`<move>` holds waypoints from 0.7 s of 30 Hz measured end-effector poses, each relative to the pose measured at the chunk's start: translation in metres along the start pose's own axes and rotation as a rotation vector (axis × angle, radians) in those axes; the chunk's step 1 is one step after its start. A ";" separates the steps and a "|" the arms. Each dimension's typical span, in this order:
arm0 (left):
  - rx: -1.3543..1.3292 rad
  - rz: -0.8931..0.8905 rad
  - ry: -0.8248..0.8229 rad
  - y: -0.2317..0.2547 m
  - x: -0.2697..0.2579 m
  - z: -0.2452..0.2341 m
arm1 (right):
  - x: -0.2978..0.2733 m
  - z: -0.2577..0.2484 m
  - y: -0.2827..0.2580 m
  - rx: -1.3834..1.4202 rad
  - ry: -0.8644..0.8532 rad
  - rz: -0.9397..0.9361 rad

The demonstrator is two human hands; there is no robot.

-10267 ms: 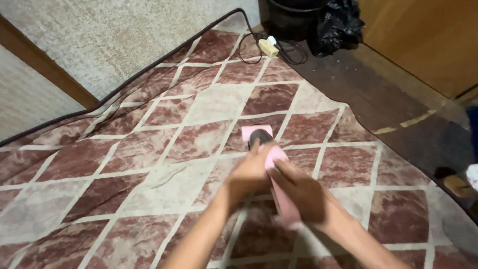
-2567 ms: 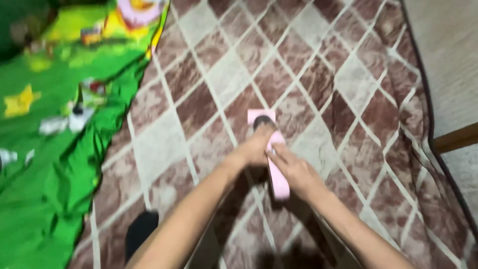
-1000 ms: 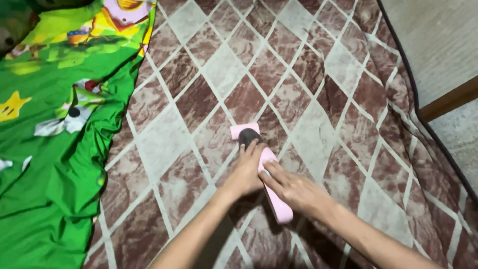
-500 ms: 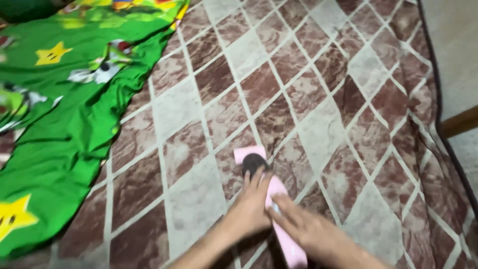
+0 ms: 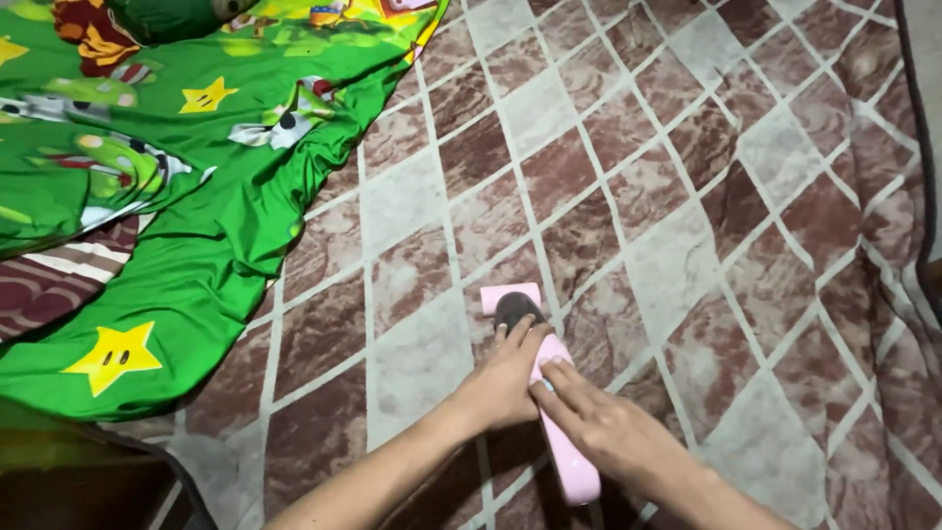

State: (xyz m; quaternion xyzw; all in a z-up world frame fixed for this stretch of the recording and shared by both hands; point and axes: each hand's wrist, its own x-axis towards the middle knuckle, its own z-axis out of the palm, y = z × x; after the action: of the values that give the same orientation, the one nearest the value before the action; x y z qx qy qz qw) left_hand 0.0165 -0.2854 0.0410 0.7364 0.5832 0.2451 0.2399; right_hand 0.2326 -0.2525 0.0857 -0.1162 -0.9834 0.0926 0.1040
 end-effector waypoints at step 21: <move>0.020 -0.026 -0.112 -0.008 0.002 -0.041 | 0.021 0.018 -0.019 0.039 0.039 0.113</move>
State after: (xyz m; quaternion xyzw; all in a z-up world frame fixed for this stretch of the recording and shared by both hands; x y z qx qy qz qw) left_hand -0.0152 -0.2788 0.0678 0.7435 0.5810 0.1945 0.2679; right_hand 0.2049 -0.2687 0.0767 -0.1714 -0.9710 0.1154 0.1200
